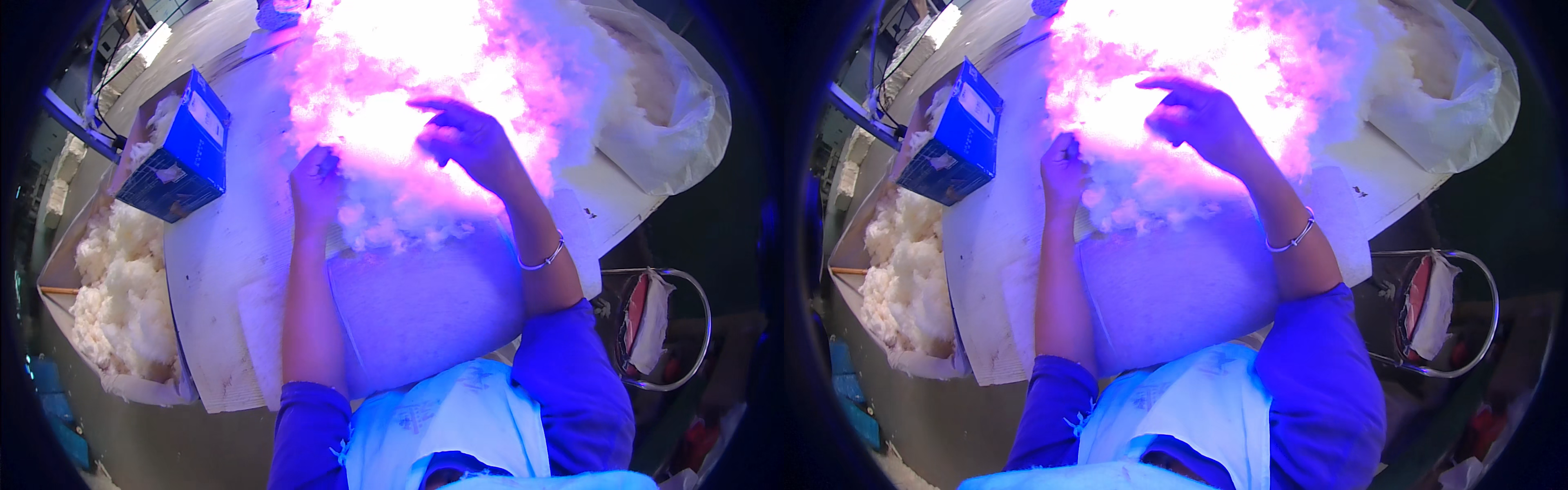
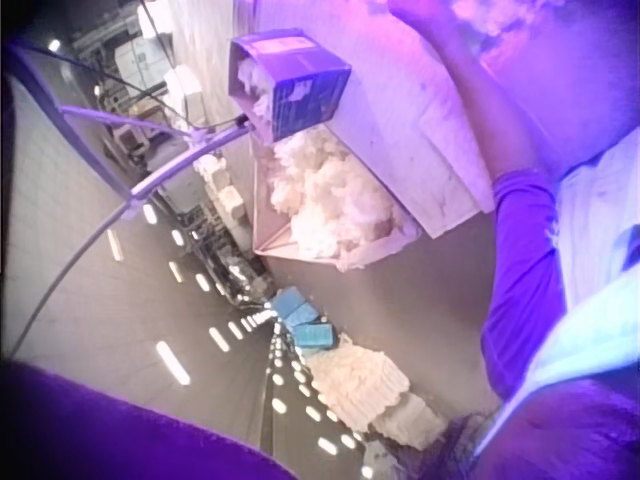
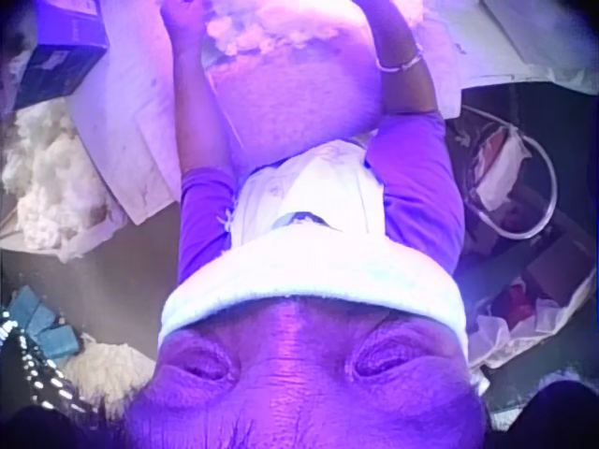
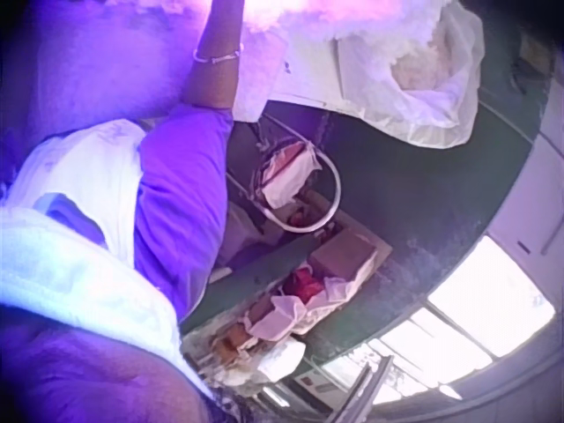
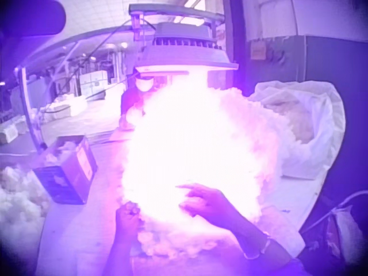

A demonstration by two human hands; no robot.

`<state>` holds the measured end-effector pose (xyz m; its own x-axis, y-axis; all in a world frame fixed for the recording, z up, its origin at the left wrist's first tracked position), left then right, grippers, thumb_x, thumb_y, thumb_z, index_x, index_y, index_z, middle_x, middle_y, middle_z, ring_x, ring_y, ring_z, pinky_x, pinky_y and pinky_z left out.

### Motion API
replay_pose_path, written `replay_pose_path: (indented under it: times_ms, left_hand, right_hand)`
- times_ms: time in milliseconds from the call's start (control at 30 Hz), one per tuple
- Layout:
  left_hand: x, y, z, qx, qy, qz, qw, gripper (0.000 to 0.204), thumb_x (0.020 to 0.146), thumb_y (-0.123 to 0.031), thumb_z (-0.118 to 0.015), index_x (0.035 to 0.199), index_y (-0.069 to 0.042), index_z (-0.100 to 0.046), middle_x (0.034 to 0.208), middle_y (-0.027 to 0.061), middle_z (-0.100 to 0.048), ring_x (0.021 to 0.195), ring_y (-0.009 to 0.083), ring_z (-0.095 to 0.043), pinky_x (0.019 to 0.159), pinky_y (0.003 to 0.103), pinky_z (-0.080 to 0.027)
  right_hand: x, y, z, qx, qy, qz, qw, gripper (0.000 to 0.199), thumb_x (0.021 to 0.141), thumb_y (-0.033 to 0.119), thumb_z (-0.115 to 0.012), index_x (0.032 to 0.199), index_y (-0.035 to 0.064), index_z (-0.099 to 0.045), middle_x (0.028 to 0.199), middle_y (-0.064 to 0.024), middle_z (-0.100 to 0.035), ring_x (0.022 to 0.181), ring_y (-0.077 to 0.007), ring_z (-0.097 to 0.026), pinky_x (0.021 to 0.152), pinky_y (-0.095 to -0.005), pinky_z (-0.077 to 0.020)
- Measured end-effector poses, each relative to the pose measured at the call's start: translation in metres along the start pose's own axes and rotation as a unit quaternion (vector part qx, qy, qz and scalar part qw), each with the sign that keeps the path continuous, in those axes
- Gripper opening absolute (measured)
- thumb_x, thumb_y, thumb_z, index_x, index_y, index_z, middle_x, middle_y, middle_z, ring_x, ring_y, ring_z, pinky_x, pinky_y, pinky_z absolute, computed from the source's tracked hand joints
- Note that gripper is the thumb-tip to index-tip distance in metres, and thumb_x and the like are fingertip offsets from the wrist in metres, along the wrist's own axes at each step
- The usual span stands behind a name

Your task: The person sits at a table and repeatedly picks up clumps of white cotton, pulls them apart by hand, and places them into a blue box. The process is continuous and repetitive throughout the clip.

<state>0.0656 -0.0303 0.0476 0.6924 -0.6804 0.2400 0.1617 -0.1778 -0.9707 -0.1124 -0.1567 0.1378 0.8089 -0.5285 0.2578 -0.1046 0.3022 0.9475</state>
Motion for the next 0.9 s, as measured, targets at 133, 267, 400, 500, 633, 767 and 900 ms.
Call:
replay_pose_path:
  times_ms: [133, 267, 400, 500, 633, 767, 900]
  left_hand:
    - [0.0, -0.016, -0.017, 0.064, 0.066, -0.13, 0.987, 0.029, 0.077, 0.003, -0.062, 0.105, -0.006, -0.064, 0.093, -0.0005, -0.06, 0.081, 0.0065, -0.056, 0.064, 0.021, -0.047]
    - [0.001, -0.019, -0.02, 0.096, 0.04, -0.158, 0.982, 0.027, 0.078, 0.003, -0.065, 0.104, -0.004, -0.063, 0.09, 0.0003, -0.061, 0.074, 0.0059, -0.056, 0.06, 0.019, -0.045]
    - [-0.004, -0.011, -0.021, 0.016, 0.047, -0.058, 0.997, 0.024, 0.083, 0.003, -0.062, 0.106, -0.005, -0.063, 0.089, 0.0013, -0.062, 0.071, 0.0055, -0.056, 0.057, 0.018, -0.044]
    - [-0.007, -0.012, -0.024, -0.003, 0.043, -0.019, 0.999, 0.022, 0.085, 0.001, -0.061, 0.105, -0.005, -0.063, 0.085, 0.0004, -0.061, 0.071, 0.0063, -0.057, 0.057, 0.018, -0.045]
    - [-0.006, -0.024, -0.021, 0.014, -0.018, -0.036, 0.999, 0.02, 0.086, -0.006, -0.063, 0.105, -0.002, -0.062, 0.074, -0.0013, -0.06, 0.064, 0.0059, -0.057, 0.053, 0.019, -0.045]
    - [-0.003, -0.024, -0.02, -0.044, -0.045, 0.0, 0.998, 0.024, 0.081, -0.019, -0.073, 0.096, -0.003, -0.062, 0.074, 0.0001, -0.059, 0.062, 0.0069, -0.057, 0.051, 0.021, -0.047]
    - [-0.003, -0.011, -0.019, -0.093, -0.067, 0.085, 0.99, 0.021, 0.079, -0.017, -0.074, 0.091, -0.007, -0.061, 0.075, 0.0002, -0.059, 0.061, 0.008, -0.058, 0.051, 0.022, -0.048]
  right_hand:
    - [-0.01, 0.004, -0.036, -0.199, 0.037, 0.182, 0.962, 0.034, 0.083, 0.012, -0.066, 0.116, 0.0076, -0.061, 0.086, -0.0053, -0.065, 0.074, -0.0116, -0.061, 0.067, -0.0277, -0.0515]
    - [-0.005, -0.025, -0.02, -0.177, 0.072, 0.097, 0.977, 0.031, 0.083, 0.01, -0.064, 0.114, 0.0074, -0.062, 0.086, -0.0034, -0.065, 0.075, -0.012, -0.06, 0.068, -0.0276, -0.051]
    - [-0.004, -0.011, 0.006, -0.04, 0.045, 0.067, 0.996, 0.03, 0.084, 0.01, -0.064, 0.114, 0.0068, -0.063, 0.08, -0.0012, -0.064, 0.069, -0.0065, -0.058, 0.059, -0.0245, -0.0498]
    - [-0.006, 0.012, 0.021, 0.002, -0.042, 0.082, 0.996, 0.029, 0.084, 0.01, -0.064, 0.113, 0.007, -0.064, 0.079, -0.0015, -0.062, 0.068, -0.0055, -0.057, 0.061, -0.022, -0.0487]
    - [-0.019, 0.027, -0.014, -0.035, -0.003, 0.191, 0.981, 0.021, 0.083, 0.012, -0.066, 0.103, 0.0098, -0.068, 0.091, -0.0025, -0.067, 0.079, -0.0126, -0.063, 0.07, -0.0272, -0.051]
    - [-0.01, -0.008, -0.043, -0.333, 0.029, 0.175, 0.926, 0.024, 0.08, 0.008, -0.064, 0.104, 0.0113, -0.067, 0.094, -0.0075, -0.066, 0.08, -0.0173, -0.065, 0.072, -0.0302, -0.0536]
    - [0.0, -0.021, -0.026, -0.231, -0.011, 0.163, 0.959, 0.024, 0.083, 0.011, -0.063, 0.106, 0.0134, -0.066, 0.095, -0.008, -0.066, 0.083, -0.0195, -0.066, 0.075, -0.0305, -0.054]
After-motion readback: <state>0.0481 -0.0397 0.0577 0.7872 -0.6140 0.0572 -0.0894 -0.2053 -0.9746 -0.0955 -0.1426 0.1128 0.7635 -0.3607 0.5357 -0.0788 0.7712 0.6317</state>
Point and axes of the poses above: each hand's wrist, its own x-axis towards the middle knuckle, its own z-axis out of the back of the hand, y = z × x, the point moved 8 cm from there along x, towards the middle knuckle
